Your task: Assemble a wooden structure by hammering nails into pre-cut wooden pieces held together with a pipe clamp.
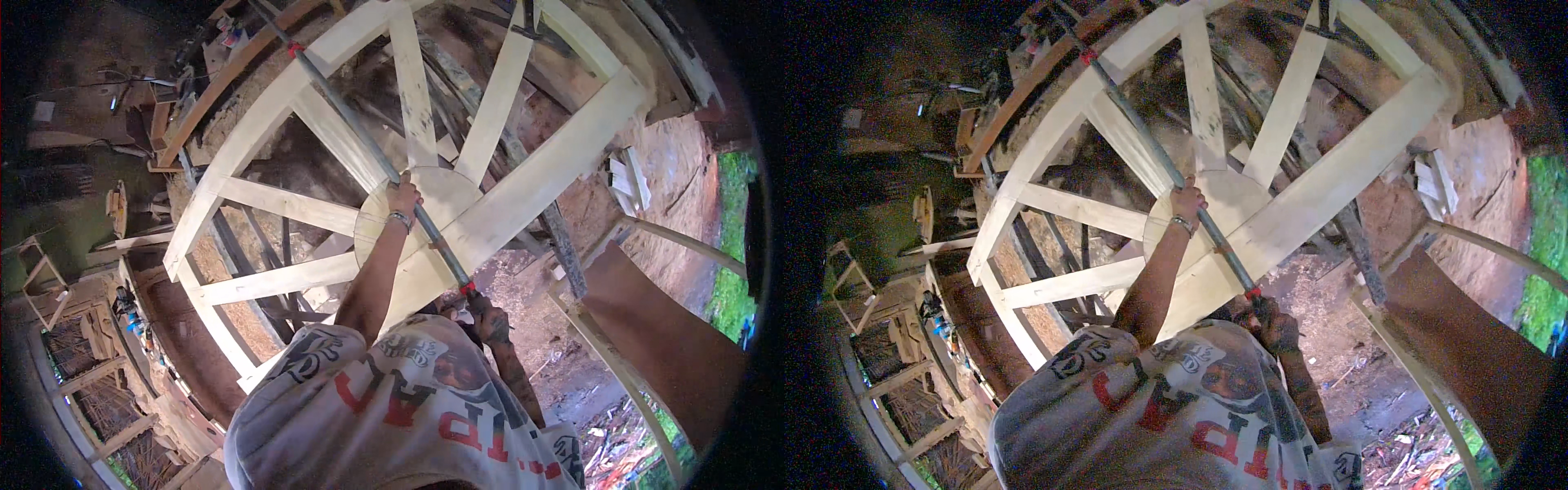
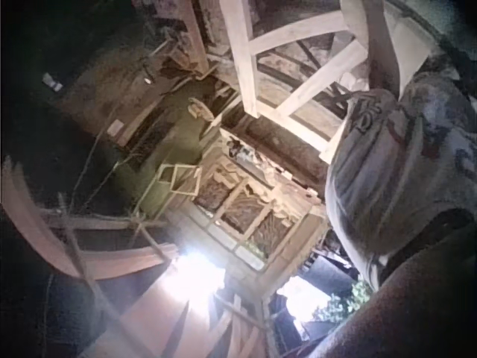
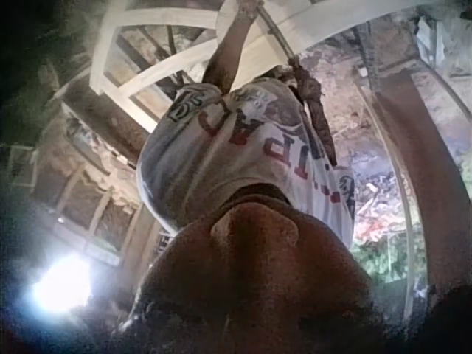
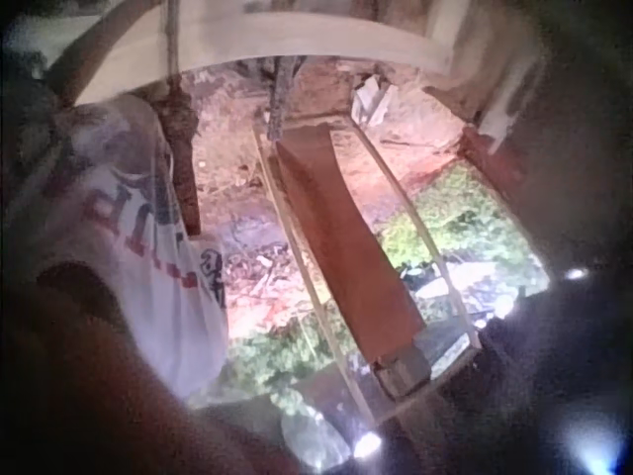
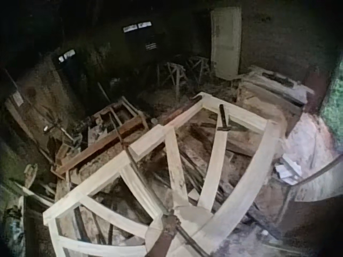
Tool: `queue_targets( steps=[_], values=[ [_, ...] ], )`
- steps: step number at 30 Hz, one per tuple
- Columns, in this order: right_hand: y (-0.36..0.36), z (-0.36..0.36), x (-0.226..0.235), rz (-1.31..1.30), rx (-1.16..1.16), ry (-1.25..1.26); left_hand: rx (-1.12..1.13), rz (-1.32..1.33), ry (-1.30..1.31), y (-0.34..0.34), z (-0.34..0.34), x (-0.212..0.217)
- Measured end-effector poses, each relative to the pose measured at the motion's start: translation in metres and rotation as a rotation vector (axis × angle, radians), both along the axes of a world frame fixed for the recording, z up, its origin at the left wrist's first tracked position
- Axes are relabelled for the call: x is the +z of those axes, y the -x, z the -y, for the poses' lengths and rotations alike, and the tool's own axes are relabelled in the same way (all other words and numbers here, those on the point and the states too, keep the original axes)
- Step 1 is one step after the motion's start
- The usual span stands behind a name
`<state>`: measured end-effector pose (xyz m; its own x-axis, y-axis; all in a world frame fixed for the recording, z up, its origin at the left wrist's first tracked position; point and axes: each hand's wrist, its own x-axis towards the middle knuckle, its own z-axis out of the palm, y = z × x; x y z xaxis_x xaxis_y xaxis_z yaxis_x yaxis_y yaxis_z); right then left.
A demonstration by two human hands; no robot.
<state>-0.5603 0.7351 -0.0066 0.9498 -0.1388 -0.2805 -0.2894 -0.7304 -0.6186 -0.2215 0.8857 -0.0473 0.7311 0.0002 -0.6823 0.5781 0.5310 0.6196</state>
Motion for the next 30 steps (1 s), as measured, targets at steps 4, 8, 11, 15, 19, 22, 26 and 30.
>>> queue_targets(
  steps=[4,8,11,15,19,22,26,30],
  values=[
    [-0.004,0.037,-0.024,0.011,0.093,-0.061,0.013,0.037,0.047,-0.006,0.010,-0.018],
    [-0.021,0.041,-0.005,-0.090,0.080,-0.100,0.005,0.080,-0.095,-0.003,0.025,-0.008],
    [-0.020,0.038,-0.005,-0.041,0.079,-0.194,0.040,0.039,-0.298,0.000,0.029,-0.009],
    [-0.016,0.039,-0.034,0.009,0.148,-0.205,-0.006,0.080,-0.532,0.000,0.024,-0.021],
    [-0.017,0.047,-0.055,0.123,0.143,-0.145,0.139,-0.037,0.230,-0.011,0.012,-0.042],
    [-0.039,0.057,-0.026,-0.160,0.111,-0.147,0.134,0.088,0.125,-0.022,0.001,-0.071],
    [-0.020,0.069,-0.037,-0.110,0.075,-0.235,-0.102,0.227,-0.153,-0.015,-0.003,-0.078],
    [-0.015,0.055,-0.044,0.078,0.185,-0.179,0.004,0.102,-0.131,-0.006,-0.001,-0.066]
  ],
)
